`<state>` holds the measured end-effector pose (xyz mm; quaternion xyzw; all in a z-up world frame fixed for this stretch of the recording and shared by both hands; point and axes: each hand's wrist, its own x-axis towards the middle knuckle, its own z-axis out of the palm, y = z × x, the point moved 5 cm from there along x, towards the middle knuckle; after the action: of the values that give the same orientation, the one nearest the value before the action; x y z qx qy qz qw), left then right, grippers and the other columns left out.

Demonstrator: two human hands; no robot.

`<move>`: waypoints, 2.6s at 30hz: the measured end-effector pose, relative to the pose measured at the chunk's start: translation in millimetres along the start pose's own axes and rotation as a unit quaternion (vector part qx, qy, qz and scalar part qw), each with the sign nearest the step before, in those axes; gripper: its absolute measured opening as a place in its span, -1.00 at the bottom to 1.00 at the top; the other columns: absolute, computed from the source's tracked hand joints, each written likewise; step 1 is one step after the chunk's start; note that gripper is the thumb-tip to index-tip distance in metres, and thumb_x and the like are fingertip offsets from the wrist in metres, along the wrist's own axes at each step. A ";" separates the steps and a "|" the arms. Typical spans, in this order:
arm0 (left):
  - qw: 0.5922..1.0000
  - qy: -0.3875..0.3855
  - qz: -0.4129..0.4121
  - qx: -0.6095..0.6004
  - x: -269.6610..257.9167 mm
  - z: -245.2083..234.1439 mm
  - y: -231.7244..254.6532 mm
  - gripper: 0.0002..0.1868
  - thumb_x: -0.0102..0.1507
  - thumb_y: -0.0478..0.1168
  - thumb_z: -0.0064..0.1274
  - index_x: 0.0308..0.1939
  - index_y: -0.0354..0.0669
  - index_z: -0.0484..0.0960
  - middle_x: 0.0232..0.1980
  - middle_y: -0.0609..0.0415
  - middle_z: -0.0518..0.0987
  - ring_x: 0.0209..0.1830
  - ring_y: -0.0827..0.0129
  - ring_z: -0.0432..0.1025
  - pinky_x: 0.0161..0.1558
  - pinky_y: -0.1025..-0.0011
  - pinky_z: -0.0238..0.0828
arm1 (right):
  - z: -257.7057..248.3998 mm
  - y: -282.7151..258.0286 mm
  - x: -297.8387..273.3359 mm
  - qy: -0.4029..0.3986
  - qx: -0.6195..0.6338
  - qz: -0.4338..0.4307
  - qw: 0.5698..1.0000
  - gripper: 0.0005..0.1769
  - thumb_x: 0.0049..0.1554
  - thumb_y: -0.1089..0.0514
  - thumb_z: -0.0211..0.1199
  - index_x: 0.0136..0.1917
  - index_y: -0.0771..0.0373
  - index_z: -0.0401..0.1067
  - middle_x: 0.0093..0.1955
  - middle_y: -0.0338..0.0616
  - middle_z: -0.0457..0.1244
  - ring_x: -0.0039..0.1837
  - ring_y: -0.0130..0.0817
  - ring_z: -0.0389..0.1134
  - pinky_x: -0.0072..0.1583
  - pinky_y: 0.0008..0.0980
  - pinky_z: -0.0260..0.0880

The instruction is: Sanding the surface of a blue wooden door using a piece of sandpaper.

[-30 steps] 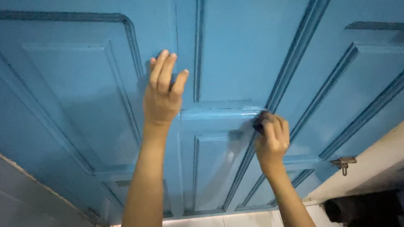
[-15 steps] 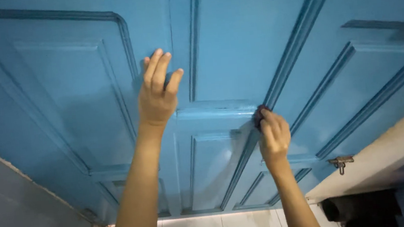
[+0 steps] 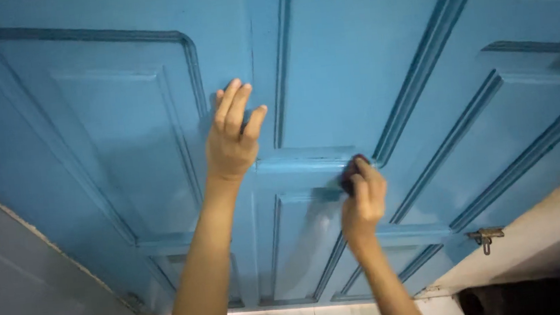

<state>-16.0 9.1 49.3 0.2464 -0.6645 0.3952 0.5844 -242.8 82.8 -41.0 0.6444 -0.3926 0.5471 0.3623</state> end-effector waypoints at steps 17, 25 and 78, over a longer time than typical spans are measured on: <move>1.000 -0.013 0.001 -0.015 -2.1 1.3 -3.2 -0.63 0.41 -0.47 0.08 0.21 -0.06 0.37 0.42 -0.05 0.34 0.52 0.05 0.23 0.58 0.04 0.22 | 60.4 -81.7 18.8 -0.142 0.121 0.113 0.976 -0.62 -0.04 0.51 0.13 0.08 0.43 0.43 0.27 0.09 0.32 0.30 0.09 0.35 0.31 -0.06 0.41; 1.000 -0.008 0.010 -0.009 -5.7 2.8 -2.5 -0.65 0.46 -0.47 0.08 0.23 -0.07 0.37 0.44 -0.04 0.32 0.53 0.06 0.23 0.59 0.08 0.27 | 65.5 -73.5 -4.1 -0.107 0.222 -0.204 0.947 -0.73 0.03 0.40 0.33 0.01 0.45 0.36 0.44 0.20 0.24 0.46 0.11 0.29 0.46 0.01 0.38; 0.907 0.147 -0.394 -0.026 -163.9 -171.6 69.0 -0.82 0.55 -0.19 -0.30 0.16 -0.16 0.31 0.42 -0.13 0.28 0.58 -0.02 0.11 0.58 -0.04 0.04 | 91.2 -133.1 29.0 -0.194 0.087 -0.325 0.921 -0.58 0.16 0.34 0.17 0.29 0.49 0.33 0.61 0.20 0.05 0.57 0.10 0.15 0.55 -0.05 0.17</move>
<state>61.4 165.8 -125.6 0.4121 -0.4300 0.1470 0.7897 -81.7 54.9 -29.9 0.8592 -0.1750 0.2951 0.3797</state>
